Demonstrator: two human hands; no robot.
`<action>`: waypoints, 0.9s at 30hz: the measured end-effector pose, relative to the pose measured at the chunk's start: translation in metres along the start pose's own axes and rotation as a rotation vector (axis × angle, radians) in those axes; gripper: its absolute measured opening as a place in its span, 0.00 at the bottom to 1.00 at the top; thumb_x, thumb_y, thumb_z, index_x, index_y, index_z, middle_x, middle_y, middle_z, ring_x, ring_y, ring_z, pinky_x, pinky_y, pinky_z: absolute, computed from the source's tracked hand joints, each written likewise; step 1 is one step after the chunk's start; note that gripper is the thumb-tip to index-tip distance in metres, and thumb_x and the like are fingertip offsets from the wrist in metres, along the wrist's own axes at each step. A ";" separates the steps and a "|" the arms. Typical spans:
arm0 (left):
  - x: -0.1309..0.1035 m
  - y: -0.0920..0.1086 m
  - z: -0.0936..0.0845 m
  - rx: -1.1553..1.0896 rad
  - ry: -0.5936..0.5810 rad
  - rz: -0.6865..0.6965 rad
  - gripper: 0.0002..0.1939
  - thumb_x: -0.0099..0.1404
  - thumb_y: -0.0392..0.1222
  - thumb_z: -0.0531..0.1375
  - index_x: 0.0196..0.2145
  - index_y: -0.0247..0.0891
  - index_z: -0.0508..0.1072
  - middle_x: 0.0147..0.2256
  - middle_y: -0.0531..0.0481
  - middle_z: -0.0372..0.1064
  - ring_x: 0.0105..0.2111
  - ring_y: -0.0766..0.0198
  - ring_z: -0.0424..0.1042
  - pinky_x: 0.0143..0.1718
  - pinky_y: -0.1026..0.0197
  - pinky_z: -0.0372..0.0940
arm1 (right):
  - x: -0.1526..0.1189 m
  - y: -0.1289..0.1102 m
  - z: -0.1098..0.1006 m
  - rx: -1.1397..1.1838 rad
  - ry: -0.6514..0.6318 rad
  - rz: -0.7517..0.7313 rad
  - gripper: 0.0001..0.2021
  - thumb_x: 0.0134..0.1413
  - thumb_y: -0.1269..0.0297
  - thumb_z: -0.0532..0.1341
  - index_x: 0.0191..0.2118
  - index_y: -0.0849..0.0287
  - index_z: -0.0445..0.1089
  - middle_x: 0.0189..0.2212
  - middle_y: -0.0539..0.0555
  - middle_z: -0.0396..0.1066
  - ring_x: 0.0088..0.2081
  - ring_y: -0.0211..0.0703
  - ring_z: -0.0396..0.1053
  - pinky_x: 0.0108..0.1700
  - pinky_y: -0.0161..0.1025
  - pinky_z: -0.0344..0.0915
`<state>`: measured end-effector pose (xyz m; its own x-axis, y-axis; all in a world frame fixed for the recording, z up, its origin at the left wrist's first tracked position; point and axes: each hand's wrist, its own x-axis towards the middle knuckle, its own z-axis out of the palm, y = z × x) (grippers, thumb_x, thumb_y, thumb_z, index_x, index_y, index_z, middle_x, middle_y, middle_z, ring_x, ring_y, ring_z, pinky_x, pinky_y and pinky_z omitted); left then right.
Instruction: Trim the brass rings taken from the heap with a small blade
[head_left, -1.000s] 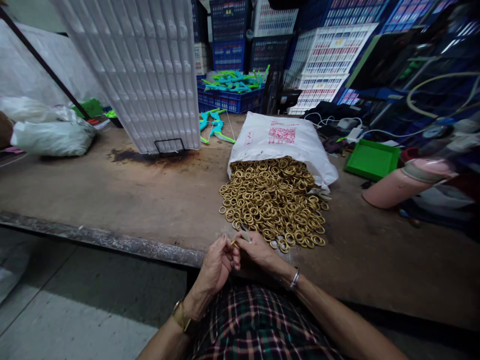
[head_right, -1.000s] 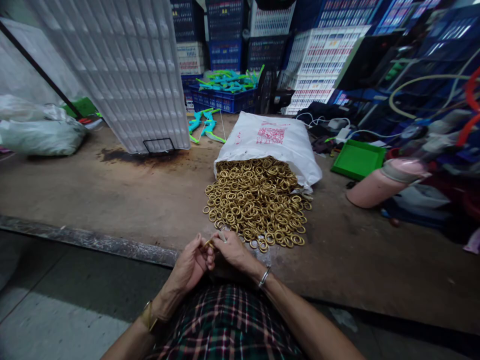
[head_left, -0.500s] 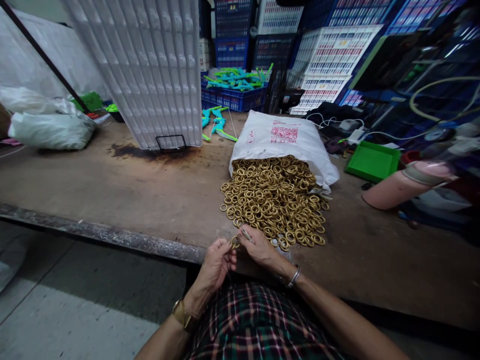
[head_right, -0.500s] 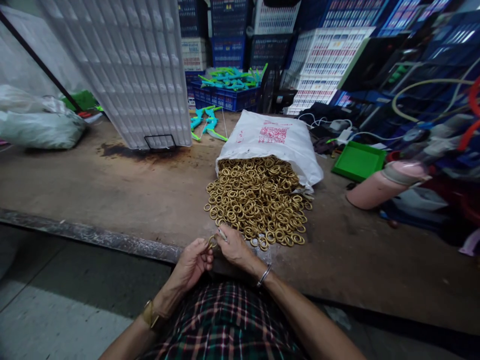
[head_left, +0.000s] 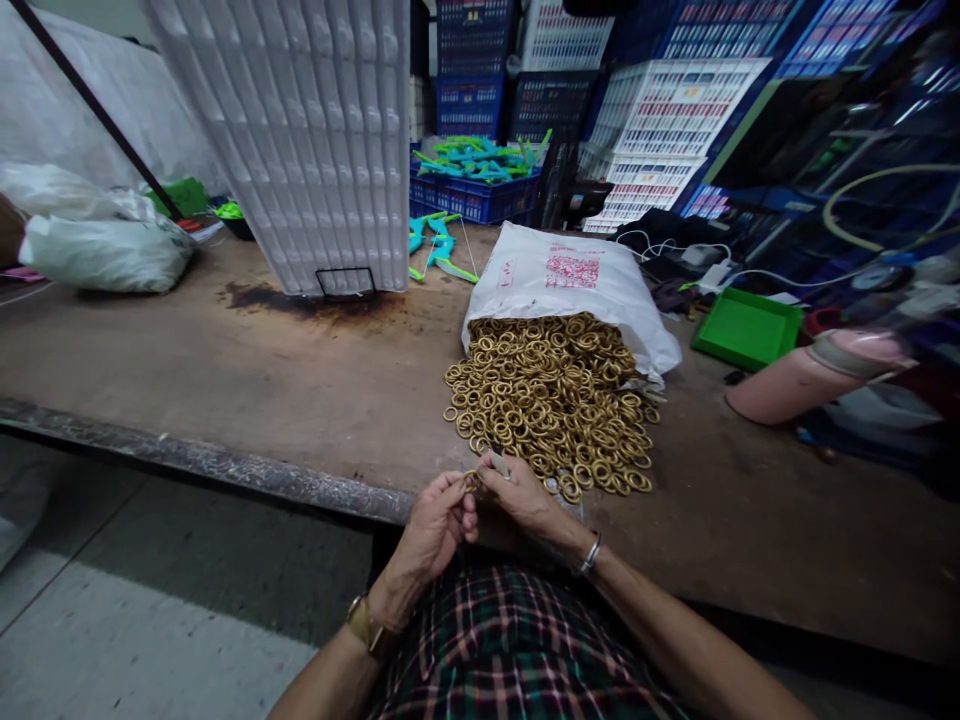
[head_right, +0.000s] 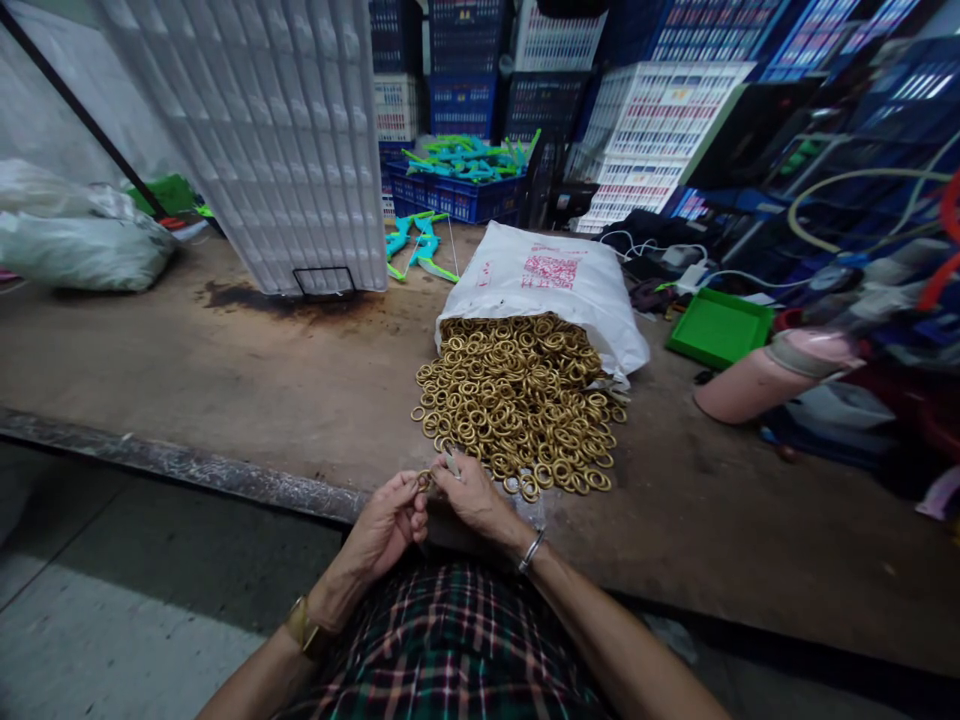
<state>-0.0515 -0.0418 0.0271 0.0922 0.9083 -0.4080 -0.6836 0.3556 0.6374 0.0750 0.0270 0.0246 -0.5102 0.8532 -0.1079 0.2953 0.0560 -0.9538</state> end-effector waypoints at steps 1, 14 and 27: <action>0.000 0.000 0.000 -0.001 0.012 0.017 0.17 0.51 0.48 0.64 0.31 0.37 0.62 0.21 0.58 0.61 0.16 0.75 0.59 0.16 0.70 0.54 | 0.000 0.001 0.000 0.029 -0.009 0.017 0.09 0.52 0.61 0.51 0.26 0.59 0.62 0.21 0.45 0.59 0.24 0.33 0.55 0.27 0.31 0.54; 0.001 0.004 0.009 0.586 0.142 0.219 0.16 0.54 0.52 0.59 0.28 0.35 0.65 0.18 0.56 0.63 0.14 0.73 0.61 0.17 0.69 0.56 | 0.001 0.000 0.000 -0.052 0.006 0.027 0.13 0.51 0.58 0.52 0.21 0.59 0.57 0.18 0.44 0.55 0.22 0.32 0.52 0.25 0.31 0.51; 0.001 0.000 0.003 0.146 -0.052 0.005 0.12 0.55 0.45 0.61 0.31 0.34 0.65 0.22 0.55 0.64 0.17 0.75 0.61 0.18 0.70 0.56 | 0.001 0.014 -0.002 0.172 0.002 0.138 0.12 0.51 0.58 0.52 0.22 0.59 0.60 0.16 0.44 0.59 0.18 0.30 0.52 0.22 0.30 0.50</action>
<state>-0.0490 -0.0404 0.0290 0.1288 0.9191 -0.3725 -0.5717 0.3757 0.7294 0.0805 0.0295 0.0115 -0.4726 0.8479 -0.2402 0.2200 -0.1504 -0.9638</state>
